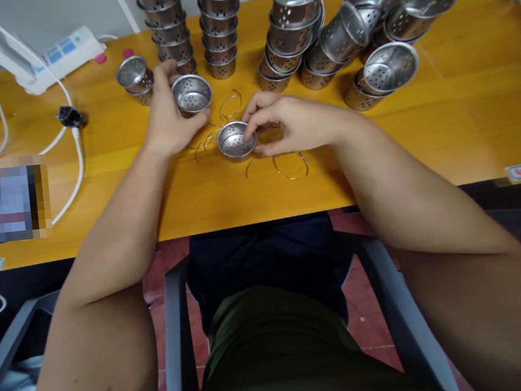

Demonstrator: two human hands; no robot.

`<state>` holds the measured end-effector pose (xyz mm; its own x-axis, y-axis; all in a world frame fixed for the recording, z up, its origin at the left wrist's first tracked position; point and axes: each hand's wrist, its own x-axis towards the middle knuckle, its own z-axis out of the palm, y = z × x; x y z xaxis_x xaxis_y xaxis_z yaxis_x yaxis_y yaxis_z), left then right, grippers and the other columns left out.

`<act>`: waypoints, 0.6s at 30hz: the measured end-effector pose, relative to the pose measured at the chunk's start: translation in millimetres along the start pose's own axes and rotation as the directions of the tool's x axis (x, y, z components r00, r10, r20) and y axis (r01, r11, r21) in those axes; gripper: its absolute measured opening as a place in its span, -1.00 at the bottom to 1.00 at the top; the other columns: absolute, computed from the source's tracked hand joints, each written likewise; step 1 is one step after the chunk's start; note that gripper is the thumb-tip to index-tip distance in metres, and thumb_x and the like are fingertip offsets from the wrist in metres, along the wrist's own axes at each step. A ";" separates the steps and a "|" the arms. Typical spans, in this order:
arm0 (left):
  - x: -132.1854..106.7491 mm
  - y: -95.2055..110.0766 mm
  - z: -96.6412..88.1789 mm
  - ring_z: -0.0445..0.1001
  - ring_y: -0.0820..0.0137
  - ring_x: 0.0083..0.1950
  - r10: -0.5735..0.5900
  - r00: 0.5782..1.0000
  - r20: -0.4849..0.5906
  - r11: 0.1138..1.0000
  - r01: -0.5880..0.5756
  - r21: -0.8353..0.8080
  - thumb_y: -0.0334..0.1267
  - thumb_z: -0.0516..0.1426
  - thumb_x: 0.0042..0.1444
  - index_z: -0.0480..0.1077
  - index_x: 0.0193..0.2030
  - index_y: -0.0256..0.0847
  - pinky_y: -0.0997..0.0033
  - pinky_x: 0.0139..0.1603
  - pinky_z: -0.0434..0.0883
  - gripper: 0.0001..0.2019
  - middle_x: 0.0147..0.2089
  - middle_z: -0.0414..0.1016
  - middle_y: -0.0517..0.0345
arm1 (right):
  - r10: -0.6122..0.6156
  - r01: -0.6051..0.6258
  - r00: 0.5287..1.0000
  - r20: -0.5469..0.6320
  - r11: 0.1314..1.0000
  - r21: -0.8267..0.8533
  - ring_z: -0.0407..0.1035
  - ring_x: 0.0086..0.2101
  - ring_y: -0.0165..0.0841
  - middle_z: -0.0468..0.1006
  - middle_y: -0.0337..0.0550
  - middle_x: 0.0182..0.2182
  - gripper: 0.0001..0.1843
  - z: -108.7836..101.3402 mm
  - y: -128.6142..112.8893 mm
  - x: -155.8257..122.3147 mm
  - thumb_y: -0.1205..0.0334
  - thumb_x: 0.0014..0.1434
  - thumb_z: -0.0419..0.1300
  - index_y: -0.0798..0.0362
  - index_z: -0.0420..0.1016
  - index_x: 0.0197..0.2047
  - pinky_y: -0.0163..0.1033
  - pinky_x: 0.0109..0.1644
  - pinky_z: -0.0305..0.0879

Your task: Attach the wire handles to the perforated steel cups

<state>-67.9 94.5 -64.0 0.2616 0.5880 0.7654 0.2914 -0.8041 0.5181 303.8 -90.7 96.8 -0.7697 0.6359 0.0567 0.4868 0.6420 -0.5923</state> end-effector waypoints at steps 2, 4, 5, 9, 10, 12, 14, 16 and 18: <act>-0.6 -6.6 4.4 0.18 -0.10 0.42 -0.023 0.999 -0.026 0.999 0.022 -0.031 1.09 0.40 -0.32 0.13 0.64 0.25 -0.33 0.48 0.12 0.54 0.55 0.38 0.14 | 0.029 -0.029 0.999 -0.037 1.000 0.011 0.60 0.35 0.11 0.69 0.08 0.47 -0.71 -9.4 -1.1 -6.7 -0.02 0.58 0.58 -0.19 0.85 0.26 0.17 0.52 0.61; 0.6 -9.7 7.7 0.21 -0.13 0.44 -0.010 0.998 -0.065 0.998 0.005 -0.066 1.05 0.47 -0.41 0.16 0.62 0.23 -0.33 0.50 0.11 0.57 0.52 0.41 0.13 | 0.079 -0.078 0.995 -0.067 0.997 0.017 0.64 0.17 0.06 0.78 0.06 0.30 -0.74 -16.9 -3.1 -12.0 0.03 0.55 0.60 -0.15 0.85 0.21 0.12 0.35 0.64; 1.8 -9.7 9.3 0.22 -0.14 0.45 0.012 0.996 -0.093 0.996 -0.020 -0.086 1.04 0.48 -0.45 0.16 0.62 0.22 -0.34 0.52 0.11 0.60 0.52 0.42 0.12 | 0.104 -0.104 0.993 -0.060 0.995 0.013 0.66 0.06 0.03 0.82 0.02 0.16 -0.79 -19.0 -4.0 -13.3 0.07 0.54 0.61 -0.12 0.84 0.15 0.09 0.24 0.63; 5.6 -2.4 13.5 0.23 -0.19 0.48 0.050 0.989 -0.141 0.988 -0.069 -0.138 0.87 0.58 -0.49 0.12 0.67 0.28 -0.37 0.56 0.17 0.62 0.55 0.41 0.10 | 0.137 -0.124 0.983 0.121 0.986 -0.110 0.66 -0.19 -0.10 0.82 -0.16 -0.17 -0.96 -13.3 -6.5 -9.7 0.26 0.52 0.56 -0.06 0.82 -0.02 -0.02 0.00 0.47; 5.7 -0.5 13.4 0.25 -0.21 0.49 0.025 0.993 -0.114 0.990 -0.041 -0.136 0.77 0.63 -0.48 0.11 0.67 0.33 -0.38 0.55 0.21 0.59 0.57 0.41 0.11 | 0.141 -0.114 0.977 0.159 0.979 -0.172 0.67 -0.20 -0.10 0.82 -0.17 -0.18 -0.95 -9.5 -8.0 -7.8 0.29 0.52 0.54 -0.06 0.82 -0.03 -0.03 -0.02 0.44; 5.1 1.7 12.4 0.26 -0.22 0.52 -0.019 0.998 -0.064 0.993 0.011 -0.114 0.66 0.70 -0.46 0.09 0.65 0.38 -0.38 0.52 0.26 0.56 0.60 0.40 0.13 | 0.164 -0.101 0.968 0.188 0.947 -0.305 0.68 -0.20 -0.07 0.83 -0.14 -0.18 -0.90 -1.6 -15.2 -4.7 0.34 0.51 0.51 -0.07 0.83 -0.06 -0.04 -0.07 0.39; 3.7 2.9 11.3 0.24 -0.17 0.55 -0.043 0.998 -0.056 0.996 0.038 -0.081 0.73 0.70 -0.41 0.10 0.66 0.35 -0.36 0.52 0.30 0.56 0.61 0.40 0.16 | 0.206 -0.112 0.962 0.181 0.897 -0.428 0.69 -0.20 -0.01 0.82 -0.07 -0.19 -0.88 4.5 -28.5 -2.6 0.35 0.49 0.49 -0.07 0.81 -0.12 -0.02 -0.16 0.32; 2.5 8.1 10.0 0.23 -0.16 0.58 -0.065 0.996 -0.056 0.997 0.062 -0.045 0.80 0.69 -0.34 0.15 0.66 0.29 -0.36 0.57 0.32 0.53 0.60 0.43 0.14 | 0.258 -0.131 0.951 0.174 0.840 -0.526 0.71 -0.19 0.05 0.83 0.02 -0.18 -0.87 8.2 -45.6 -0.7 0.33 0.50 0.48 -0.06 0.79 -0.15 0.00 -0.21 0.27; 2.4 22.4 7.3 0.26 -0.22 0.61 -0.102 0.994 -0.036 0.995 0.102 -0.025 0.71 0.73 -0.28 0.23 0.65 0.27 -0.42 0.64 0.34 0.46 0.60 0.47 0.10 | 0.306 -0.147 0.935 0.180 0.795 -0.588 0.74 -0.17 0.09 0.86 0.11 -0.13 -0.85 10.4 -60.0 1.2 0.36 0.54 0.43 -0.02 0.80 -0.13 0.01 -0.23 0.27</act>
<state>-54.0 78.6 -53.3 0.1975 0.6638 0.7214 0.2932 -0.7422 0.6027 269.4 -132.9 124.1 -0.6446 0.7140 -0.2732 0.7434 0.6688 -0.0064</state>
